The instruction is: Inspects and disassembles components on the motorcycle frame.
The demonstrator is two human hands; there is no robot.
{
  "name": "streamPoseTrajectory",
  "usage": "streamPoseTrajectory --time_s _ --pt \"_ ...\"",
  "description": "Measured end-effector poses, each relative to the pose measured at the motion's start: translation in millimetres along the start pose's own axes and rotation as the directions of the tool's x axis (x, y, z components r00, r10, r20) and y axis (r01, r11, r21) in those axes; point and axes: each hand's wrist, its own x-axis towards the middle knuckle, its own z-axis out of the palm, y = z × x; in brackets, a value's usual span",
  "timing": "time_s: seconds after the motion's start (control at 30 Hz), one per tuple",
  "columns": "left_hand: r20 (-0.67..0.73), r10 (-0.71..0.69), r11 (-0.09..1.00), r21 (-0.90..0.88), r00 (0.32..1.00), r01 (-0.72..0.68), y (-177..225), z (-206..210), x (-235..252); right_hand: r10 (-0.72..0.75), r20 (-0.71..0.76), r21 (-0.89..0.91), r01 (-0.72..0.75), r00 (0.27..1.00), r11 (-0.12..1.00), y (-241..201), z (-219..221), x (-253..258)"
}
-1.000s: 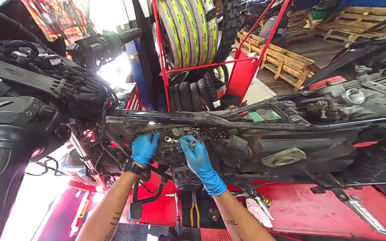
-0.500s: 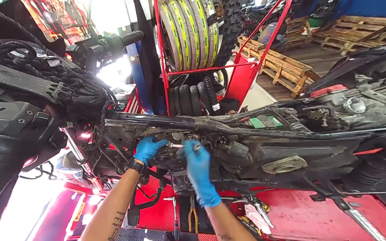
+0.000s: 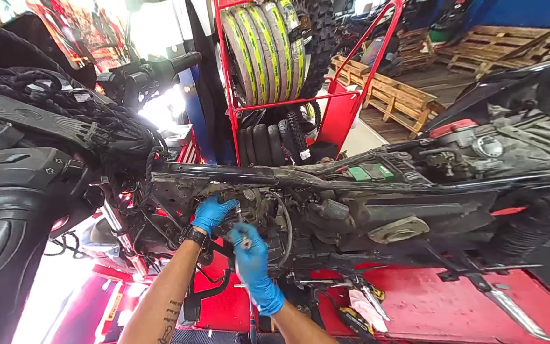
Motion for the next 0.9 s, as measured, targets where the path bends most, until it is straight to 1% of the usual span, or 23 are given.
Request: streamPoseTrajectory --time_s 0.07,0.17,0.2,0.23,0.27,0.3,0.33,0.37,0.4,0.47,0.5,0.53,0.57,0.6,0.63,0.67,0.7,0.73,0.8,0.83,0.87,0.9 --pt "0.004 0.003 1.0 -0.004 1.0 -0.003 0.2 0.2 1.6 0.023 -0.045 0.041 -0.022 0.999 0.999 -2.0 -21.5 38.4" --pt "0.02 -0.009 1.0 -0.007 1.0 0.01 -0.2 1.2 3.1 0.209 -0.165 0.199 -0.176 0.964 0.964 3.6 -33.7 79.3" --pt "0.023 -0.009 1.0 -0.005 1.0 0.009 -0.1 0.6 3.7 0.231 -0.183 0.201 -0.194 0.956 0.96 4.4 -32.3 79.3" --pt "0.022 -0.003 1.0 -0.001 1.0 0.003 0.7 -0.8 5.0 0.21 -0.182 0.164 -0.181 0.961 0.97 2.8 -27.9 71.5" --pt "0.023 0.002 1.0 0.0 1.0 -0.002 0.3 -1.2 5.3 0.165 -0.149 0.116 -0.148 0.975 0.982 0.2 -21.5 55.2" --pt "0.024 0.007 1.0 -0.004 1.0 -0.007 -1.1 -0.5 5.0 0.121 -0.082 0.08 -0.115 0.989 0.99 -1.3 -15.2 35.1" --pt "0.027 0.01 1.0 -0.014 1.0 -0.01 -2.0 -0.1 4.5 0.086 -0.019 0.055 -0.085 0.996 0.995 -1.0 -9.8 18.5" --pt "0.031 0.014 1.0 -0.021 0.999 -0.013 -2.7 -0.1 4.3 0.08 0.009 0.063 -0.081 0.997 0.995 0.1 -7.3 11.0" --pt "0.033 0.019 1.0 -0.026 0.999 -0.018 -1.9 -1.0 4.3 0.122 0.002 0.105 -0.122 0.993 0.987 -0.4 -10.2 16.1" --pt "0.027 0.021 1.0 -0.024 0.999 -0.02 -0.3 -1.5 4.9 0.284 -0.122 0.204 -0.256 0.951 0.945 -1.8 -22.7 49.6" --pt "0.026 0.012 1.0 -0.025 1.0 -0.011 -1.9 0.2 3.1 0.333 -0.178 0.221 -0.292 0.926 0.93 -1.5 -25.1 59.4" --pt "0.028 0.002 1.0 -0.017 1.0 -0.002 -2.4 0.3 2.9 0.317 -0.179 0.21 -0.279 0.931 0.937 -3.1 -21.9 57.9" --pt "0.025 0.001 1.0 -0.013 1.0 -0.001 -1.2 -1.1 4.5 0.249 -0.11 0.184 -0.226 0.962 0.956 -6.3 -15.4 47.3" --pt "0.026 0.002 1.0 -0.02 1.0 -0.002 -1.7 -1.2 5.1 0.181 -0.01 0.166 -0.177 0.983 0.97 -10.0 -8.2 30.7" --pt "0.028 0.004 1.0 -0.027 1.0 -0.003 -2.6 -1.1 4.7 0.13 0.071 0.149 -0.14 0.989 0.979 -11.4 -3.1 16.2" --pt "0.028 0.006 1.0 -0.029 1.0 -0.006 -2.9 -1.1 4.5 0.113 0.108 0.16 -0.13 0.988 0.979 -10.9 -2.9 11.7" --pt "0.029 0.007 1.0 -0.025 1.0 -0.006 -2.3 -1.9 4.3 0.139 0.089 0.183 -0.153 0.986 0.971 -10.7 -8.3 19.9" --pt "0.025 0.003 1.0 -0.017 1.0 -0.003 -1.0 -2.4 4.6 0.188 0.015 0.204 -0.187 0.982 0.961 -9.8 -16.8 38.7" --pt "0.021 -0.009 1.0 -0.009 1.0 0.009 -0.8 0.8 3.4 0.308 -0.158 0.218 -0.271 0.938 0.938 -4.8 -30.3 73.0" --pt "0.024 -0.011 1.0 -0.004 1.0 0.011 -0.5 1.1 2.7 0.314 -0.191 0.203 -0.275 0.93 0.94 -3.9 -29.5 74.6" --pt "0.023 -0.006 1.0 -0.005 1.0 0.006 0.4 -0.3 3.4 0.275 -0.175 0.172 -0.245 0.945 0.954 -6.2 -24.3 65.3" --pt "0.022 0.0 1.0 -0.011 1.0 0.0 0.5 -1.7 4.5 0.212 -0.126 0.15 -0.193 0.969 0.97 -8.1 -17.7 48.6"
